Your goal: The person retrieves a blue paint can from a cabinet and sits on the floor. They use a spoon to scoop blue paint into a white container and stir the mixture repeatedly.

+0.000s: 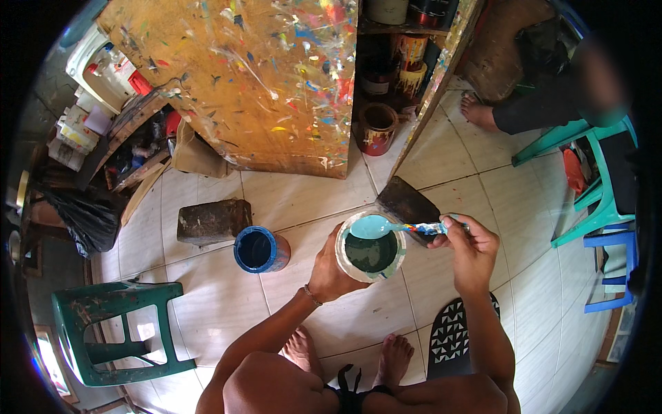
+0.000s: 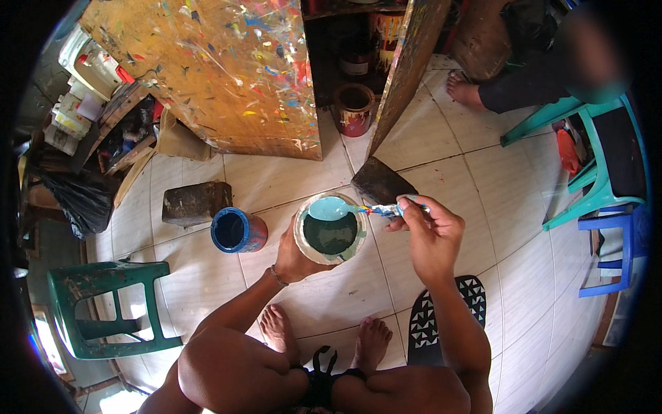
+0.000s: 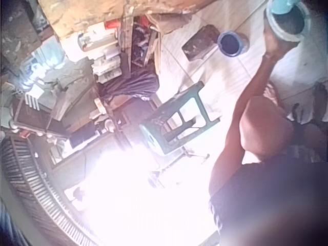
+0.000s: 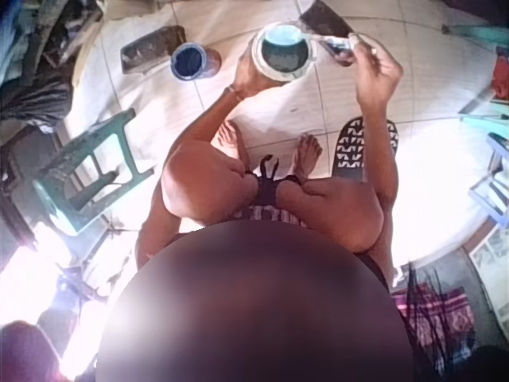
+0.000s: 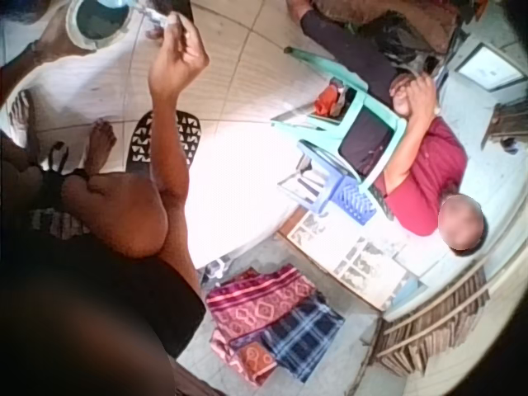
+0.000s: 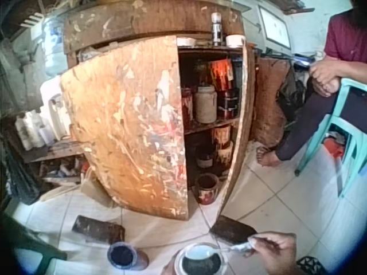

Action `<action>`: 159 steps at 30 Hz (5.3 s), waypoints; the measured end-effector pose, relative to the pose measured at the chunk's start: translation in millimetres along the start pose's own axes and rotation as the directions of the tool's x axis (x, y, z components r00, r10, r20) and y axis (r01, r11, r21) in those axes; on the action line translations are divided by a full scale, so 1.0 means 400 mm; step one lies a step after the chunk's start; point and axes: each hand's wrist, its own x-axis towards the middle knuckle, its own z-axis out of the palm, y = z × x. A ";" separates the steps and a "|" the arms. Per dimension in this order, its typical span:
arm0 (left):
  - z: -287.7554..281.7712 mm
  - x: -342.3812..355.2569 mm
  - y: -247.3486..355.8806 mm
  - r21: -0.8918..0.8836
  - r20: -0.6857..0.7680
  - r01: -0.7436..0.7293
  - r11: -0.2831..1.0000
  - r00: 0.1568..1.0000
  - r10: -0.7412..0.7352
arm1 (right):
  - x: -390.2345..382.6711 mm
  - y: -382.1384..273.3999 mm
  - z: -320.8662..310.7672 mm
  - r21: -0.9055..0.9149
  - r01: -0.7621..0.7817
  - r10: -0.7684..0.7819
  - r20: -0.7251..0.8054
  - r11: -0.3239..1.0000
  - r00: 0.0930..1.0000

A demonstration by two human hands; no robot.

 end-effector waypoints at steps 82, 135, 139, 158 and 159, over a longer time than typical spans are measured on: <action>0.187 -0.080 -0.304 -0.233 -0.006 0.164 0.959 0.985 -0.170 | 0.015 0.207 -0.006 -0.360 0.155 0.034 0.468 0.920 0.883; -0.178 -0.090 -0.132 0.425 -0.192 -0.191 0.885 0.937 0.294 | -0.082 0.249 -0.064 0.222 -0.251 0.225 0.135 0.942 0.965; -0.173 -0.071 -0.126 0.520 -0.121 -0.278 0.807 0.912 0.392 | -0.067 0.240 -0.088 0.295 -0.317 0.294 0.118 0.902 0.948; -0.160 -0.048 -0.121 0.592 -0.140 -0.354 0.724 0.839 0.525 | -0.101 0.157 0.011 0.266 -0.203 0.126 0.281 0.942 0.951; -0.157 -0.047 -0.118 0.596 -0.134 -0.366 0.715 0.833 0.538 | -0.100 0.155 0.024 0.253 -0.165 0.087 0.293 0.953 0.952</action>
